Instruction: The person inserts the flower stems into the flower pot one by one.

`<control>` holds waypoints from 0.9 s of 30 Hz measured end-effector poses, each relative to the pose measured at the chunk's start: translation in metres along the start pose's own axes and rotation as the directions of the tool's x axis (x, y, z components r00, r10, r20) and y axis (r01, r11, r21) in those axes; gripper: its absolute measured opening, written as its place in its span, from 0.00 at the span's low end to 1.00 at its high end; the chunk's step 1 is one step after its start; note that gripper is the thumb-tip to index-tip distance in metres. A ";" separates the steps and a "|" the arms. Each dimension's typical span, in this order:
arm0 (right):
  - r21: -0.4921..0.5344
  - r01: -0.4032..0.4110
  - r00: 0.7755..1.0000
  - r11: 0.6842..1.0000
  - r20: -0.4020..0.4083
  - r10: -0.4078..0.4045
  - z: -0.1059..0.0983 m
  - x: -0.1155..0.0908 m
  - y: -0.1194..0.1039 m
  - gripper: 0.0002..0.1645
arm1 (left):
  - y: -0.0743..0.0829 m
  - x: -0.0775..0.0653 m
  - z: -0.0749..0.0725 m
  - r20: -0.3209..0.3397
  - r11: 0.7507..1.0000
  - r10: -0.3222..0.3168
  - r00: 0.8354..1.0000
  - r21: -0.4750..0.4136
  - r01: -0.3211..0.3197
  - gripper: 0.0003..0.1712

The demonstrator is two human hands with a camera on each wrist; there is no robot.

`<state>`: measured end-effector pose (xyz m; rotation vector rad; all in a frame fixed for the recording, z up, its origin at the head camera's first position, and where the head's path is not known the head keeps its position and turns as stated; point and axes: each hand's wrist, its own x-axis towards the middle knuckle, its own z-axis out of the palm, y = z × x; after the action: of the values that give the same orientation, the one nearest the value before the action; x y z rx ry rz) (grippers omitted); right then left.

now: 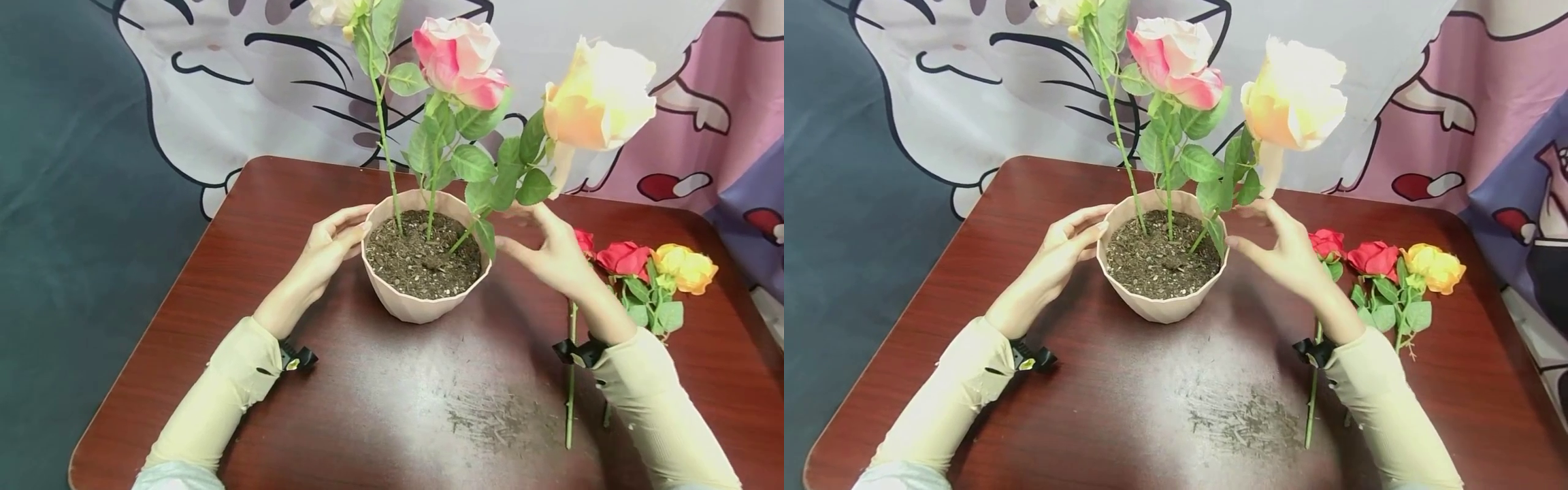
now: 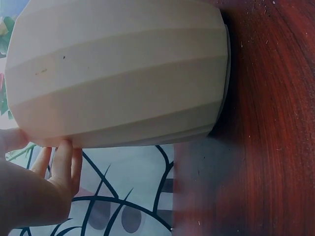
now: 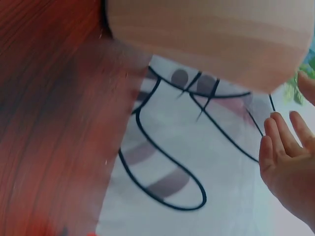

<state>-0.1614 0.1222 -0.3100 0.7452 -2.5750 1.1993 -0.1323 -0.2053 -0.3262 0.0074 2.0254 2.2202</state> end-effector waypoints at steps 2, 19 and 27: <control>-0.004 -0.012 1.000 1.000 -0.027 0.012 -0.007 -0.006 0.004 0.26 | -0.001 0.001 0.000 0.008 1.000 0.000 1.000 0.004 0.000 0.22; -0.122 -0.247 0.968 0.961 -0.078 0.239 -0.068 -0.068 0.048 0.25 | -0.002 0.004 -0.003 0.014 0.999 0.002 1.000 0.034 -0.002 0.24; -0.213 -0.323 0.938 0.922 0.056 0.342 -0.080 -0.101 0.061 0.23 | -0.002 0.005 -0.004 0.014 1.000 -0.004 1.000 0.023 0.004 0.23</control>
<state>-0.1093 0.2522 -0.3369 0.3343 -2.9309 0.9806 -0.1373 -0.2084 -0.3294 0.0214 2.0418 2.1887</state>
